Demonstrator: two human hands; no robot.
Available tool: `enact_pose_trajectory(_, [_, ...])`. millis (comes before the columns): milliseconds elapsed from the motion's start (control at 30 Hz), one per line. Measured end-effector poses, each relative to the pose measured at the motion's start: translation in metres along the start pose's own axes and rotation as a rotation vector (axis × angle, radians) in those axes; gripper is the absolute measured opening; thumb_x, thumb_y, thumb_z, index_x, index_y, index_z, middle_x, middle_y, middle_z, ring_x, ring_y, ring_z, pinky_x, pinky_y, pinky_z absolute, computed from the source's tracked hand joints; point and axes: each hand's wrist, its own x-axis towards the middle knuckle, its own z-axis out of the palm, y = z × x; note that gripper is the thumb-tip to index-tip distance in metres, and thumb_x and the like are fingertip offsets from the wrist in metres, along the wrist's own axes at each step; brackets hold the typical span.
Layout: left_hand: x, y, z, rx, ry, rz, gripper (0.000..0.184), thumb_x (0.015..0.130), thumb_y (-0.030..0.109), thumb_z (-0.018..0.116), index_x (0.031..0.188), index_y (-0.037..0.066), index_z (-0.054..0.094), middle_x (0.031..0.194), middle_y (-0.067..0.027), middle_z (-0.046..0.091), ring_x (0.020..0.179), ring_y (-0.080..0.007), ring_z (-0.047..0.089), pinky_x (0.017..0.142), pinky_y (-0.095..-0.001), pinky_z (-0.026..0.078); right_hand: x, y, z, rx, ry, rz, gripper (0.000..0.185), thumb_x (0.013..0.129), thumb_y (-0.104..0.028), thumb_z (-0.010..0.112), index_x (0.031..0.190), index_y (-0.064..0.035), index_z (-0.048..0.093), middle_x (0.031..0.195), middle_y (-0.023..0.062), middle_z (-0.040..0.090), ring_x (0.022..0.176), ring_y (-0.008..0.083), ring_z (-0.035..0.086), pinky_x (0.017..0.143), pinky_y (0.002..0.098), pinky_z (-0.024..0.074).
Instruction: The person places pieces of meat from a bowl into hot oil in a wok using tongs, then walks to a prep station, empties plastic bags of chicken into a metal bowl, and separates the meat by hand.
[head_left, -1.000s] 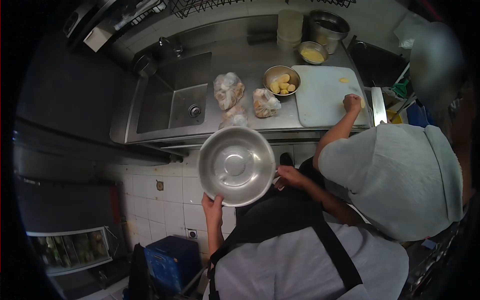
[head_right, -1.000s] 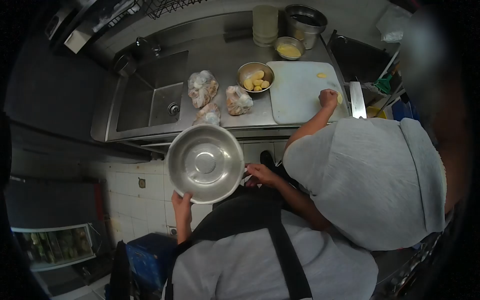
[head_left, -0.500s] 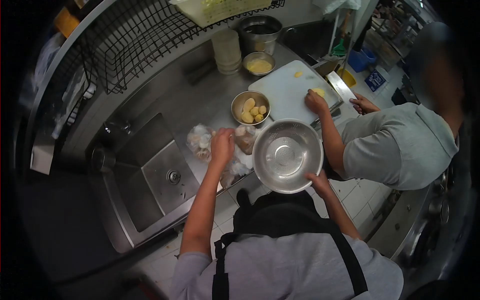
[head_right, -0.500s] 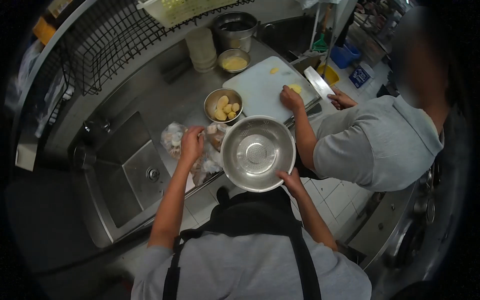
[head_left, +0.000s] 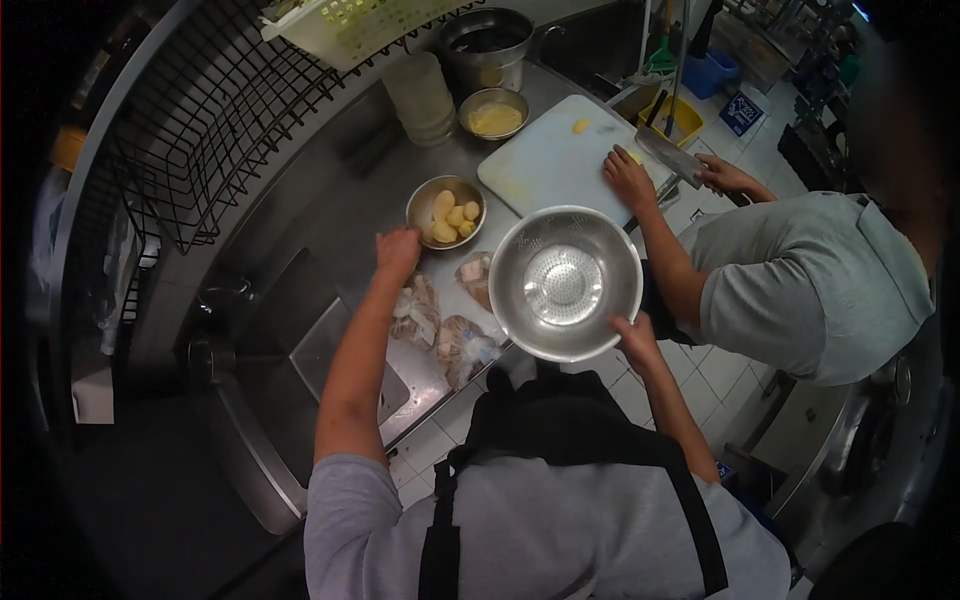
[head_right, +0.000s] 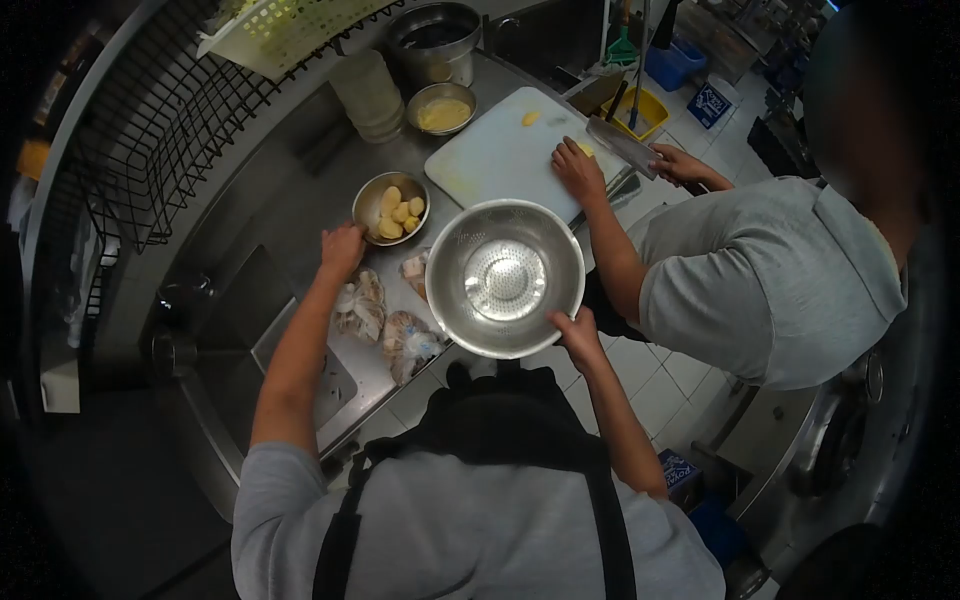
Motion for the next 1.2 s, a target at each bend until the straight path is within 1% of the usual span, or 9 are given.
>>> enact_pose_trajectory(200, [-0.031, -0.014, -0.037, 0.062, -0.113, -0.259, 0.032, 0.082, 0.016, 0.064, 0.113, 0.014, 0.067, 0.106, -0.0143, 0.065, 0.106, -0.0345, 0.062, 0.090, -0.0557, 0.044, 0.096, -0.040, 0.040, 0.124, -0.020, -0.077, 0.036, 0.087, -0.021, 0.064, 0.111, 0.0060, 0.059, 0.089, 0.0111, 0.067, 0.065, 0.0142, 0.065, 0.052, 0.0285, 0.0525])
enact_pose_trajectory(400, [-0.074, 0.130, -0.024, -0.352, 0.236, 0.300, 0.037, 0.074, 0.009, 0.068, 0.110, 0.010, 0.066, 0.116, -0.0113, 0.057, 0.110, -0.0303, 0.054, 0.092, -0.0499, 0.041, 0.155, -0.087, 0.085, 0.033, -0.061, -0.043, 0.044, 0.089, -0.029, 0.066, 0.115, 0.0055, 0.055, 0.091, 0.0126, 0.065, 0.063, 0.0186, 0.067, 0.048, 0.0282, 0.0524])
enact_pose_trajectory(633, [-0.067, 0.123, -0.002, -0.230, -0.007, 0.090, 0.023, 0.078, 0.015, 0.068, 0.099, 0.007, 0.071, 0.114, -0.0119, 0.058, 0.114, -0.0303, 0.051, 0.092, -0.0491, 0.041, 0.162, -0.083, 0.107, 0.023, -0.193, 0.017, 0.052, 0.091, -0.043, 0.064, 0.113, 0.0038, 0.058, 0.090, 0.0112, 0.064, 0.060, 0.0178, 0.066, 0.050, 0.0275, 0.0510])
enact_pose_trajectory(733, [-0.066, 0.090, 0.038, -0.670, 0.118, -0.072, 0.022, 0.082, 0.020, 0.066, 0.093, 0.002, 0.070, 0.105, -0.0167, 0.061, 0.105, -0.0343, 0.056, 0.087, -0.0463, 0.044, 0.147, -0.054, 0.105, -0.572, -0.209, -0.405, 0.042, 0.085, -0.035, 0.071, 0.096, 0.0052, 0.066, 0.099, 0.0178, 0.065, 0.071, 0.0255, 0.068, 0.063, 0.0348, 0.0535])
enact_pose_trajectory(833, [-0.067, 0.083, 0.048, -1.101, -0.023, -0.167, 0.026, 0.084, 0.020, 0.064, 0.094, -0.003, 0.067, 0.096, -0.0211, 0.062, 0.094, -0.0385, 0.059, 0.083, -0.0446, 0.046, 0.088, -0.046, 0.135, -0.678, -0.270, -0.674, 0.037, 0.079, -0.026, 0.076, 0.100, 0.0032, 0.066, 0.103, 0.0184, 0.065, 0.086, 0.0321, 0.066, 0.077, 0.0374, 0.0533])
enact_pose_trajectory(900, [-0.068, 0.090, 0.051, -0.976, 0.027, -0.032, 0.026, 0.088, 0.016, 0.063, 0.101, -0.006, 0.066, 0.094, -0.0153, 0.062, 0.089, -0.0248, 0.063, 0.079, -0.0344, 0.047, 0.085, -0.026, 0.160, -0.685, -0.290, -0.893, 0.037, 0.076, -0.020, 0.076, 0.104, 0.0015, 0.065, 0.106, 0.0169, 0.064, 0.099, 0.0340, 0.062, 0.087, 0.0387, 0.0504])
enact_pose_trajectory(1033, [-0.080, 0.099, 0.045, -1.101, 0.032, -0.041, 0.026, 0.089, 0.018, 0.062, 0.100, -0.005, 0.065, 0.092, -0.0140, 0.061, 0.089, -0.0240, 0.062, 0.079, -0.0340, 0.047, 0.079, -0.038, 0.171, -0.702, -0.311, -0.722, 0.031, 0.078, -0.013, 0.072, 0.104, 0.0009, 0.063, 0.102, 0.0165, 0.061, 0.100, 0.0354, 0.058, 0.086, 0.0411, 0.0482])
enact_pose_trajectory(1100, [-0.088, 0.104, 0.017, -1.080, 0.091, 0.044, 0.025, 0.085, 0.019, 0.064, 0.098, -0.003, 0.062, 0.093, -0.0211, 0.059, 0.091, -0.0389, 0.058, 0.082, -0.0435, 0.046, 0.077, -0.044, 0.176, -0.710, -0.300, -0.823, 0.020, 0.079, -0.010, 0.070, 0.093, 0.0022, 0.062, 0.092, 0.0176, 0.059, 0.089, 0.0372, 0.059, 0.077, 0.0437, 0.0480])
enact_pose_trajectory(1200, [-0.093, 0.103, -0.037, -1.151, 0.155, 0.036, 0.025, 0.084, 0.018, 0.066, 0.097, -0.003, 0.062, 0.092, -0.0200, 0.058, 0.091, -0.0377, 0.057, 0.082, -0.0426, 0.046, 0.065, -0.080, 0.185, -0.544, -0.292, -0.781, 0.015, 0.080, -0.008, 0.068, 0.083, 0.0028, 0.057, 0.084, 0.0188, 0.056, 0.078, 0.0393, 0.058, 0.070, 0.0462, 0.0464])
